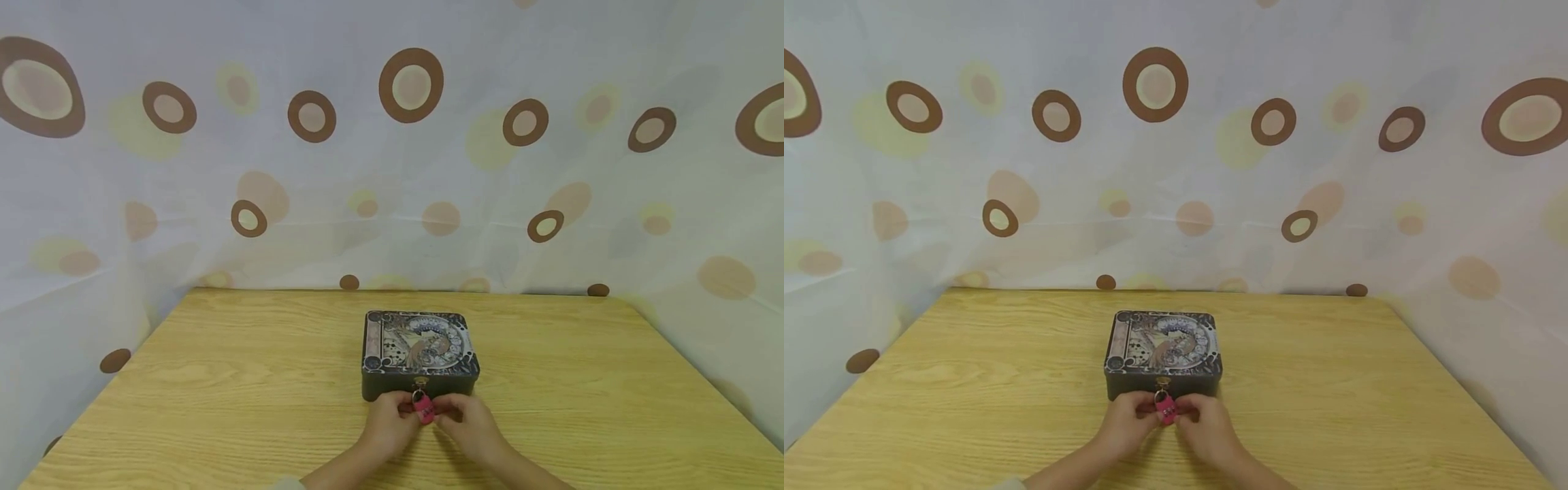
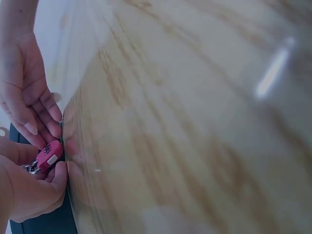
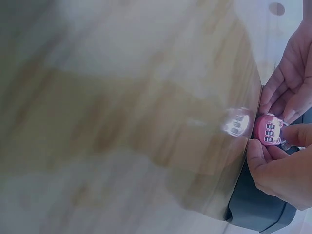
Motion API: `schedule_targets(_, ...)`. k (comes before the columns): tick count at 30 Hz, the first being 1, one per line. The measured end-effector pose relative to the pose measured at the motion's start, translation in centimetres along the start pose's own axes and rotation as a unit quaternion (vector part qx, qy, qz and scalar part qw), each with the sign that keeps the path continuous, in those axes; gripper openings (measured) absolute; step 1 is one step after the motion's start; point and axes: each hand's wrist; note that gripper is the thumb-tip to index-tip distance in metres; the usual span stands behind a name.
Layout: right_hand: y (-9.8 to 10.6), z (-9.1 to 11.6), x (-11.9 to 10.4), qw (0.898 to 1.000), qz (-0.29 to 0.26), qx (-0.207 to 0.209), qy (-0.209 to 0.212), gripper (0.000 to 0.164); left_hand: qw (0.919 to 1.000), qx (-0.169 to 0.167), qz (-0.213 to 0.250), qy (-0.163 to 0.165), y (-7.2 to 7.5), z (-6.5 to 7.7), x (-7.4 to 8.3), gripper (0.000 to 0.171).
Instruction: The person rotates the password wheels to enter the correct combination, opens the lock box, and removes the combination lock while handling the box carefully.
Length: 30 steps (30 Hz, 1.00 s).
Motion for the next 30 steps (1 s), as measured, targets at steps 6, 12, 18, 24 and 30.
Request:
schedule_targets(6, -0.25, 0.06, -0.21, 1.0, -0.007, 0.004, -0.021, 0.02, 0.9996, 0.013, -0.024, 0.001, -0.09, -0.07, 0.05, 0.012)
schedule_targets(12, -0.31, 0.16, -0.29, 1.0, -0.012, 0.006, -0.02, 0.02, 0.9987, 0.03, -0.04, -0.007, -0.1, -0.06, -0.01, 0.01)
schedule_targets(18, -0.43, 0.11, -0.31, 1.0, -0.021, 0.008, -0.022, 0.019, 0.9985, 0.033, -0.041, -0.012, 0.0, -0.11, -0.21, 0.009)
schedule_targets(24, -0.39, -0.01, -0.24, 0.999, -0.027, 0.007, -0.028, 0.019, 0.9985, 0.024, -0.047, -0.016, 0.22, -0.15, -0.34, 0.009)
schedule_targets(30, -0.5, -0.25, -0.15, 0.998, -0.049, -0.002, -0.048, 0.019, 0.9991, 0.004, -0.041, -0.011, 0.5, -0.19, -0.34, 0.009)
Point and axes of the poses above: each hand's wrist, its own z-axis away from the middle knuckle, its own y-axis out of the back of the hand, x = y × z, and after that the axes turned 1 degree about -z, right-handed
